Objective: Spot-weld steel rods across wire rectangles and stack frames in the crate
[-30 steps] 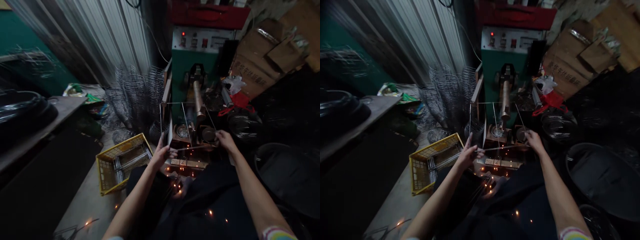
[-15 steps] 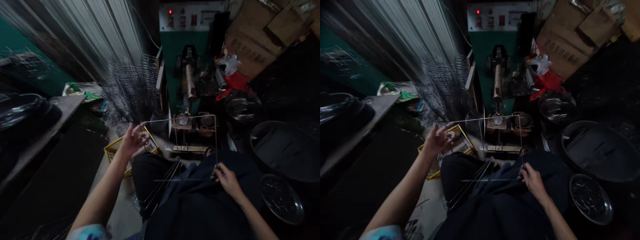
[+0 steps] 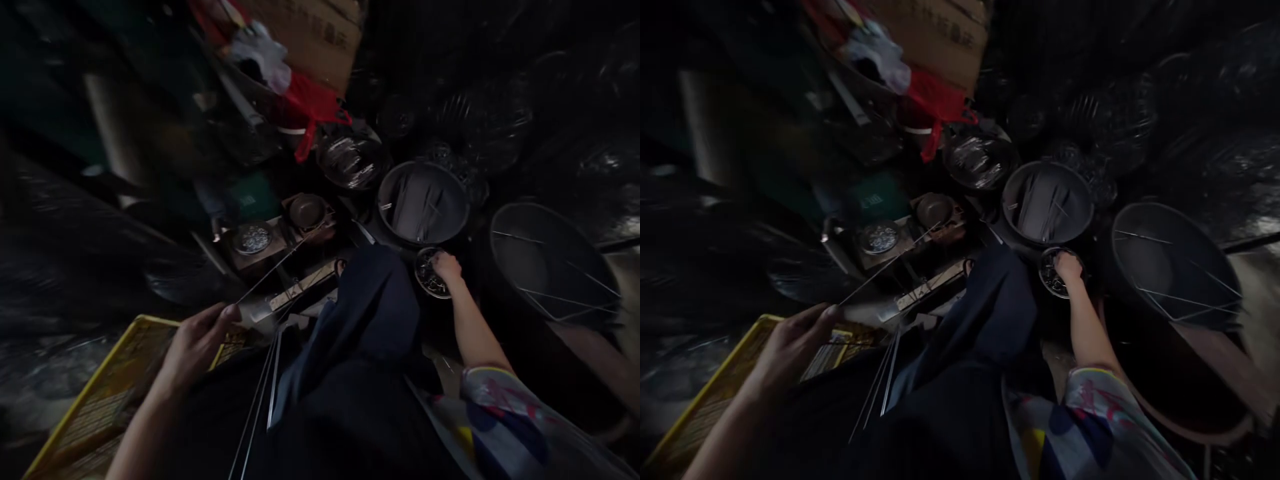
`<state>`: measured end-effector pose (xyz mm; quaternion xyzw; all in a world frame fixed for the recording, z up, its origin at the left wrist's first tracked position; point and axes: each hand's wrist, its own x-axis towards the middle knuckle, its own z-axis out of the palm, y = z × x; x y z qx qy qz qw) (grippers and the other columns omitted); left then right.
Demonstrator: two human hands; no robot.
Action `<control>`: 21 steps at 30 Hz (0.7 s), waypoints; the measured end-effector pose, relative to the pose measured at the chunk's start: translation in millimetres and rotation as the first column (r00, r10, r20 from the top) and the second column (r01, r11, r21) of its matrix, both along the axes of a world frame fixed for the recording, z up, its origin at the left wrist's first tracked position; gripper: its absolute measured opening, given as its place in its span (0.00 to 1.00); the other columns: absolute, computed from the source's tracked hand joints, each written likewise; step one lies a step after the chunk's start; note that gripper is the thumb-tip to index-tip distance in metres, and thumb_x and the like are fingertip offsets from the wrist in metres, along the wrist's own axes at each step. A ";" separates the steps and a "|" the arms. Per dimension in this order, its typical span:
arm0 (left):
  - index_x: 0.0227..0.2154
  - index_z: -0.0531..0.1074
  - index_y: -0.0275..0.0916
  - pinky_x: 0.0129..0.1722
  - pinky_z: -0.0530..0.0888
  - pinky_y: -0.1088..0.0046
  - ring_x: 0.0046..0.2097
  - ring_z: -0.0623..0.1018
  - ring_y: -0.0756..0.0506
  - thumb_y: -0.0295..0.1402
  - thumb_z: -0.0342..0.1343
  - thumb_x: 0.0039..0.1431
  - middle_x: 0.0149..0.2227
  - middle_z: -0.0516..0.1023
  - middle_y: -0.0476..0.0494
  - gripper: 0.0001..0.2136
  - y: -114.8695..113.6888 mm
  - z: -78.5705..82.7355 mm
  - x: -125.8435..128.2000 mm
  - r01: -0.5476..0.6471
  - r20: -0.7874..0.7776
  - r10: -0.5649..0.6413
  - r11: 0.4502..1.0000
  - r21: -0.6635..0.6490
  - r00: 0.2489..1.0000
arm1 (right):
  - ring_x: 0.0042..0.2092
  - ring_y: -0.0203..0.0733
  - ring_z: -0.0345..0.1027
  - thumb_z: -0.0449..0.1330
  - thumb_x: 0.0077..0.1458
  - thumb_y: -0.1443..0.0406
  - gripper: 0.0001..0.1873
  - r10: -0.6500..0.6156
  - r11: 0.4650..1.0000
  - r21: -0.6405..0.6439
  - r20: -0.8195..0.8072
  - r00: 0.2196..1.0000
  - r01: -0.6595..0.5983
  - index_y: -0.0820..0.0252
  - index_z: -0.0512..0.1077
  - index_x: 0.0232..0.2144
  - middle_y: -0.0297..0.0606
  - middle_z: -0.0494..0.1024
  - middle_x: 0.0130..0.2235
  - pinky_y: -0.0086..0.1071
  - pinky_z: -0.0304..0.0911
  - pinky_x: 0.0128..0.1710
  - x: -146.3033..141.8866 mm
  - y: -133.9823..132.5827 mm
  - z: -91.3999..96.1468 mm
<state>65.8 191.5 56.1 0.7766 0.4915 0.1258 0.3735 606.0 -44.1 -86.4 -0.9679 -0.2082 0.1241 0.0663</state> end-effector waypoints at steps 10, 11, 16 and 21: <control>0.27 0.73 0.38 0.24 0.63 0.77 0.20 0.68 0.51 0.44 0.47 0.57 0.16 0.66 0.52 0.17 7.6 -33.8 48.6 0.090 -0.183 -0.061 0.984 0.154 0.981 | 0.42 0.49 0.73 0.65 0.47 0.64 0.08 -0.206 0.964 0.136 -0.150 0.967 0.227 0.59 0.79 0.32 0.46 0.79 0.38 0.35 0.65 0.41 23.1 -49.8 -68.7; 0.28 0.74 0.38 0.23 0.63 0.77 0.20 0.68 0.50 0.44 0.47 0.56 0.16 0.67 0.52 0.16 7.6 -32.2 45.5 0.071 -0.193 -0.042 0.987 0.146 0.980 | 0.41 0.47 0.73 0.65 0.46 0.63 0.08 -0.224 0.950 0.185 -0.160 0.961 0.252 0.59 0.79 0.31 0.44 0.79 0.37 0.34 0.66 0.40 27.4 -53.2 -66.9; 0.28 0.75 0.38 0.24 0.65 0.77 0.24 0.72 0.48 0.42 0.48 0.56 0.19 0.71 0.50 0.15 6.5 -35.9 30.2 -0.026 -0.222 0.050 0.994 0.107 0.974 | 0.25 0.35 0.66 0.64 0.51 0.58 0.13 -0.305 0.813 0.416 -0.291 0.907 0.407 0.63 0.75 0.34 0.34 0.74 0.25 0.27 0.63 0.25 31.6 -65.4 -58.6; 0.29 0.75 0.38 0.24 0.64 0.76 0.24 0.73 0.47 0.43 0.49 0.56 0.21 0.74 0.48 0.15 -0.5 -46.7 24.2 -0.005 -0.208 0.026 0.995 0.104 0.978 | 0.21 0.28 0.60 0.60 0.60 0.59 0.12 -0.343 0.675 0.487 -0.457 0.820 0.554 0.66 0.71 0.34 0.28 0.69 0.23 0.23 0.60 0.20 24.2 -61.0 -54.0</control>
